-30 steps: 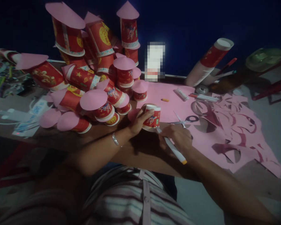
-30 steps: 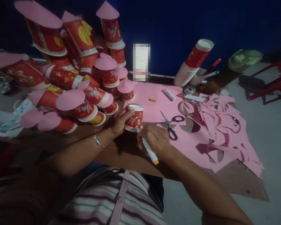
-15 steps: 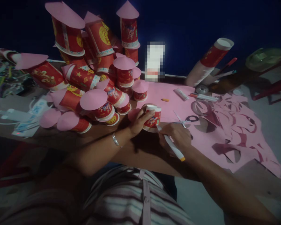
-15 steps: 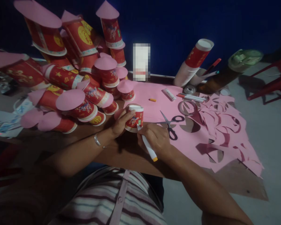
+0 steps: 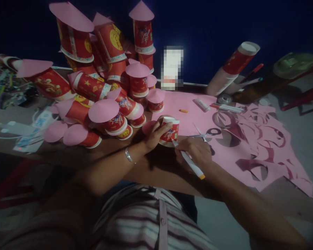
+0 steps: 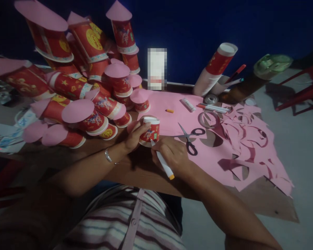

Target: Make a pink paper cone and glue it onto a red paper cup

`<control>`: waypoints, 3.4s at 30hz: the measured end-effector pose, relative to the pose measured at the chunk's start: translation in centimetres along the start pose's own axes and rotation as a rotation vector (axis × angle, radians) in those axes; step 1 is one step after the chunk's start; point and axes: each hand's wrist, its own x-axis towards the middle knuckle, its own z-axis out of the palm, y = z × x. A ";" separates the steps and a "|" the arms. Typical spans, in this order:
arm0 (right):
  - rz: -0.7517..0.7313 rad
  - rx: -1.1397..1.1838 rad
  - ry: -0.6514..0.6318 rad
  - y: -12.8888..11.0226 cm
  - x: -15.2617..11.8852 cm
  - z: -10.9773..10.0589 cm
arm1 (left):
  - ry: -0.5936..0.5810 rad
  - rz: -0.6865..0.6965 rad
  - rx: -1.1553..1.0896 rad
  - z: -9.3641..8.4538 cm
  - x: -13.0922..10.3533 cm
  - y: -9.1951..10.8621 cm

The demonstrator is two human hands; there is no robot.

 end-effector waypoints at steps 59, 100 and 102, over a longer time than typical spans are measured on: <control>-0.063 0.133 -0.028 0.0 0.2 -0.6 | 0.030 -0.014 -0.039 0.4 0.0 0.5; -0.022 0.034 -0.032 0.0 0.2 -0.2 | -0.013 0.005 0.032 0.3 -0.1 0.4; -0.020 0.065 -0.037 0.0 0.2 -0.3 | -0.014 0.000 0.024 0.2 -0.1 0.4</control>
